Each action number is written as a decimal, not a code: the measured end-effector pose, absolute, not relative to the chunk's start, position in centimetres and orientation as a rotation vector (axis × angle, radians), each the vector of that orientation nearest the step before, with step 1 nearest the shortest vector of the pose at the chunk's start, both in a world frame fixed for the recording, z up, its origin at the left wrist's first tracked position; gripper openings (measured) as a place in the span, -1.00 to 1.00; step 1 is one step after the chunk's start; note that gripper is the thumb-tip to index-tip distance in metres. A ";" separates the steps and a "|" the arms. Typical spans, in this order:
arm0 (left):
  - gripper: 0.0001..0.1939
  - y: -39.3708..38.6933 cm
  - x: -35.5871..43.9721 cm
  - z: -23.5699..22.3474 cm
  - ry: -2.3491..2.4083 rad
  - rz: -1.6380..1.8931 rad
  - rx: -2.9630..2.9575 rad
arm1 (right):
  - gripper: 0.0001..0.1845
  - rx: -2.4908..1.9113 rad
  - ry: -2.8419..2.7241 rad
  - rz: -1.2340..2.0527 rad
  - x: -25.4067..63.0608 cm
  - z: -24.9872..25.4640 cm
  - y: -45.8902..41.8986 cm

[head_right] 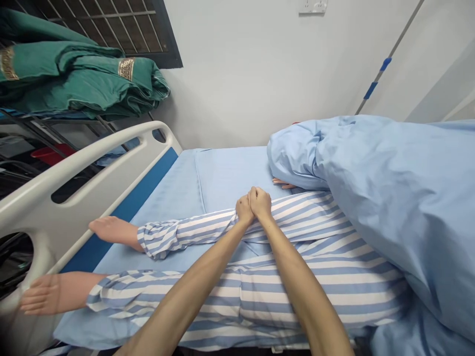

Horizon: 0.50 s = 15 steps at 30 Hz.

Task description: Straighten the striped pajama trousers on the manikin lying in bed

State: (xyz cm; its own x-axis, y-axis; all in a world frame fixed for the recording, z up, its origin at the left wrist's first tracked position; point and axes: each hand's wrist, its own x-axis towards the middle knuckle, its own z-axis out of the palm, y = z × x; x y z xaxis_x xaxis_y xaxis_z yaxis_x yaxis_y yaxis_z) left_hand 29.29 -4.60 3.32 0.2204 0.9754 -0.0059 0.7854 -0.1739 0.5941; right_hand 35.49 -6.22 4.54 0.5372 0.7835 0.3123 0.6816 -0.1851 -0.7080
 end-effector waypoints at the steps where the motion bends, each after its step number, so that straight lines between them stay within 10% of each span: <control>1: -0.54 -4.6 29.2 3.3 1.619 0.522 2.030 | -0.57 -1.985 -1.307 0.115 35.6 5.2 -6.4; 15: -0.54 -4.6 30.8 4.8 1.603 0.581 1.981 | -0.58 -1.999 -1.362 0.061 38.8 3.2 -8.3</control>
